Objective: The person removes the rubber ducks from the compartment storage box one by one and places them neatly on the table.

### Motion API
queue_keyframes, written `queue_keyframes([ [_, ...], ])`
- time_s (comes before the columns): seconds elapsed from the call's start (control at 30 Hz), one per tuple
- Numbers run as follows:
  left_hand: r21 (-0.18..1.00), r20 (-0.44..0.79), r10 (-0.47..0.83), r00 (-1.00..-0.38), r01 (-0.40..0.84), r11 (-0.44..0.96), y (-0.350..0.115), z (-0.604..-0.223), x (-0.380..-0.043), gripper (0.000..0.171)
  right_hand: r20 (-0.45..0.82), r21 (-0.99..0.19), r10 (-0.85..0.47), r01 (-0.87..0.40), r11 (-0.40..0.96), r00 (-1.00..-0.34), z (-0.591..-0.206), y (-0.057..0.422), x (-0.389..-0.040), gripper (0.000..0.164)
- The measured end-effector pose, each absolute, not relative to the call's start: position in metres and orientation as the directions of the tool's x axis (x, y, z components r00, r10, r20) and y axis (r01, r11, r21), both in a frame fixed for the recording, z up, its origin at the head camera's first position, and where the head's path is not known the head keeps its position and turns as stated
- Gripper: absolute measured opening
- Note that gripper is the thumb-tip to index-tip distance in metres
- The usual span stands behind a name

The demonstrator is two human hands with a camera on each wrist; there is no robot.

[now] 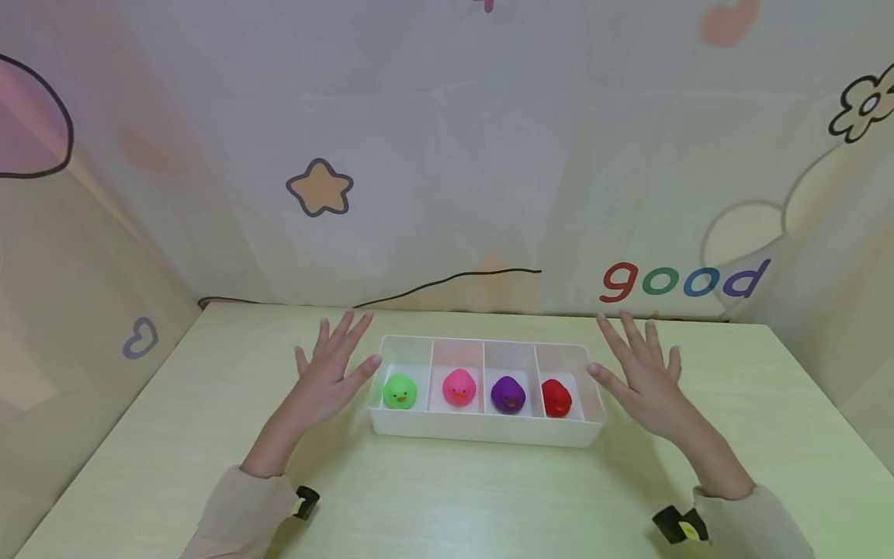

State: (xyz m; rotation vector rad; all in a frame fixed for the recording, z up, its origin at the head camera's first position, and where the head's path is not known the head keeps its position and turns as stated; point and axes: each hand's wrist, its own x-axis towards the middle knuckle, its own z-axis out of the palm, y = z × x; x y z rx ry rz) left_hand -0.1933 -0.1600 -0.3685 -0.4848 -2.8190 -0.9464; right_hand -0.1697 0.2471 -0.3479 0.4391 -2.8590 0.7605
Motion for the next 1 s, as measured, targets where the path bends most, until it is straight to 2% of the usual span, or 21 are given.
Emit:
queue_keyframes([
  [0.6,0.808,0.234,0.274,-0.933,0.343,0.479,-0.157,-0.372,-0.193,0.061,0.206,-0.717,-0.306,-0.357,0.599,-0.929,-0.354,0.238,-0.170,0.067],
  [1.0,0.921,0.149,0.286,-0.946,0.239,0.309,-0.157,-0.377,-0.192,0.063,0.174,-0.860,-0.345,-0.313,0.404,-0.922,-0.354,0.231,-0.169,0.065],
])
